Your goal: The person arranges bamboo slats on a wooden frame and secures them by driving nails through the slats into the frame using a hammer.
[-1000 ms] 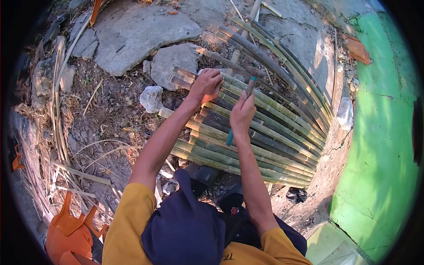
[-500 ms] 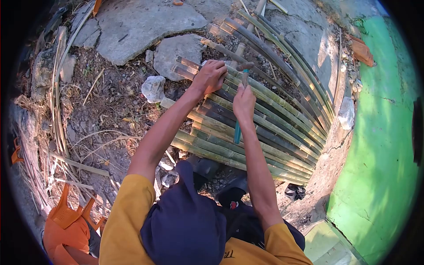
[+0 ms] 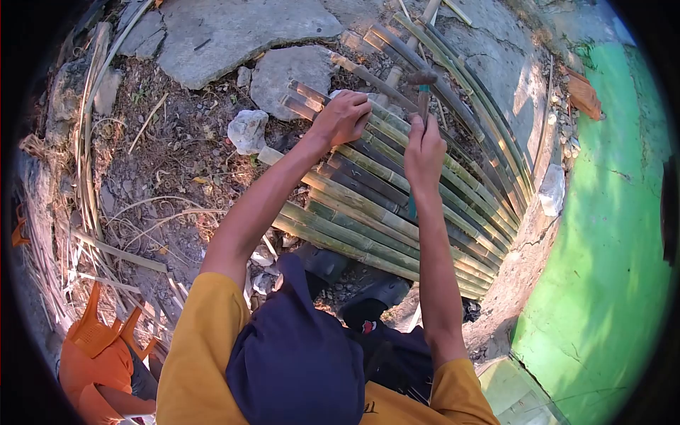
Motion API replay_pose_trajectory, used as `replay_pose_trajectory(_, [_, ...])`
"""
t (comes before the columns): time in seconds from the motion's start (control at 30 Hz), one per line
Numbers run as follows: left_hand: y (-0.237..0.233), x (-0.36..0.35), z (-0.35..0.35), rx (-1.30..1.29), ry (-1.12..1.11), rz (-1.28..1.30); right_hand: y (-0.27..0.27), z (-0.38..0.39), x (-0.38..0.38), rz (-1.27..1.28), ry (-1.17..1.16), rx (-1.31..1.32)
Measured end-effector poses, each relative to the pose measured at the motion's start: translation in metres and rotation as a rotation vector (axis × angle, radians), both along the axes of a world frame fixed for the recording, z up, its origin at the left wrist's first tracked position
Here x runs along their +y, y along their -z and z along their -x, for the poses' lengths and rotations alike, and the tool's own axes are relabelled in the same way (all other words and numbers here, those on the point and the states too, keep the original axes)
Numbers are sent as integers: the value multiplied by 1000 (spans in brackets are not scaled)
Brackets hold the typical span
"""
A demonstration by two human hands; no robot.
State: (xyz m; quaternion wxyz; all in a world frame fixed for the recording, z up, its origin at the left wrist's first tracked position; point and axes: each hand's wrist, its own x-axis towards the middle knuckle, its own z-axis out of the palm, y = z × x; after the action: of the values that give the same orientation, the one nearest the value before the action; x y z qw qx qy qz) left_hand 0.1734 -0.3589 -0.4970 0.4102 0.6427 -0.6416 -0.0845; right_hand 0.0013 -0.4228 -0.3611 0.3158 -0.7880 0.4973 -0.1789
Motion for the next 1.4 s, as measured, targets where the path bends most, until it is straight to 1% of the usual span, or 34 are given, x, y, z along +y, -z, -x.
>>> replay_pose_trajectory(0.03, [1, 1, -1, -24, 23, 31, -12, -4, -3, 78, -66, -12])
replay_pose_trajectory(0.07, [4, 2, -3, -37, 49, 62, -16, -6, -6, 75, -71, -9])
replay_pose_trajectory(0.1, [6, 4, -4, -34, 45, 58, -19, -9, -7, 154, -132, -24])
replay_pose_trajectory(0.13, [8, 6, -3, -57, 35, 107, -19, -10, -6, 233, -194, -40])
replay_pose_trajectory(0.17, [9, 7, -3, -79, 27, 158, -7, -7, -4, 230, -196, -38])
replay_pose_trajectory(0.2, [8, 8, -2, -74, 26, 159, 15, 2, 1, 203, -227, 143])
replay_pose_trajectory(0.23, [4, 10, -3, -102, 16, 99, 37, 12, 4, 178, -255, 322])
replay_pose_trajectory(0.27, [3, 11, -3, -130, 6, 38, 42, 15, 9, 123, -311, 461])
replay_pose_trajectory(0.33, [1, 10, -1, -135, -2, 20, 52, 19, 9, 109, -305, 462])
replay_pose_trajectory(0.4, [2, 12, 0, -131, -14, -6, 39, 12, 11, 87, -305, 470])
replay_pose_trajectory(0.47, [3, 10, -2, -133, -14, -1, 17, 3, 8, 142, -218, 287])
replay_pose_trajectory(0.5, [3, 10, -3, -131, -14, -6, 12, 3, 8, 137, -219, 288])
replay_pose_trajectory(0.57, [2, 10, -2, -141, -27, 12, 5, 6, 9, 199, -125, 91])
replay_pose_trajectory(0.63, [1, 11, -2, -144, -19, 15, 38, 20, 12, 229, -131, 78])
replay_pose_trajectory(0.67, [0, 10, -2, -150, -17, 20, 60, 29, 13, 163, -181, 223])
replay_pose_trajectory(0.7, [0, 10, 2, -151, -9, 25, 63, 30, 16, 91, -223, 372])
replay_pose_trajectory(0.73, [1, 9, 2, -158, -11, 36, 65, 30, 13, 84, -226, 347])
replay_pose_trajectory(0.8, [2, 10, -3, -160, -18, 14, 50, 14, 8, 89, -217, 314])
replay_pose_trajectory(0.9, [3, 10, -1, -171, -26, 9, 10, 0, 11, 82, -181, 270])
replay_pose_trajectory(0.97, [3, 11, -1, -171, -25, 18, -2, -5, 15, 54, -97, 23])
replay_pose_trajectory(1.0, [3, 11, 0, -172, -29, 16, 16, 4, 20, 53, -96, 23])
replay_pose_trajectory(1.03, [2, 9, -1, -176, -32, 20, 50, 20, 25, 40, -110, 206])
replay_pose_trajectory(1.07, [1, 7, -3, -181, -36, 30, 70, 27, 25, 32, -128, 387])
replay_pose_trajectory(1.1, [-1, 9, -3, -182, -27, 8, 71, 28, 28, 37, -127, 386])
replay_pose_trajectory(1.17, [-3, 4, -10, -197, -25, -5, 71, 16, 31, -57, -137, 313])
replay_pose_trajectory(1.2, [-3, 6, -8, -188, -36, 4, 67, 11, 29, -57, -109, 208])
replay_pose_trajectory(1.23, [-1, 10, 0, -170, -34, 9, 61, 16, 33, -70, -100, 218])
replay_pose_trajectory(1.27, [-1, 10, 0, -153, -32, 14, 33, 2, 29, -94, -42, 132])
replay_pose_trajectory(1.3, [-1, 8, 0, -153, -30, 14, 18, -5, 27, -122, 17, 47])
replay_pose_trajectory(1.33, [-1, 9, 0, -163, -32, 8, 19, -4, 26, -91, 33, -74])
replay_pose_trajectory(1.37, [1, 10, -1, -174, -34, 3, 23, -3, 30, -96, 33, -73])
replay_pose_trajectory(1.4, [1, 11, 0, -173, -30, 2, 30, 0, 34, 17, 57, -69])
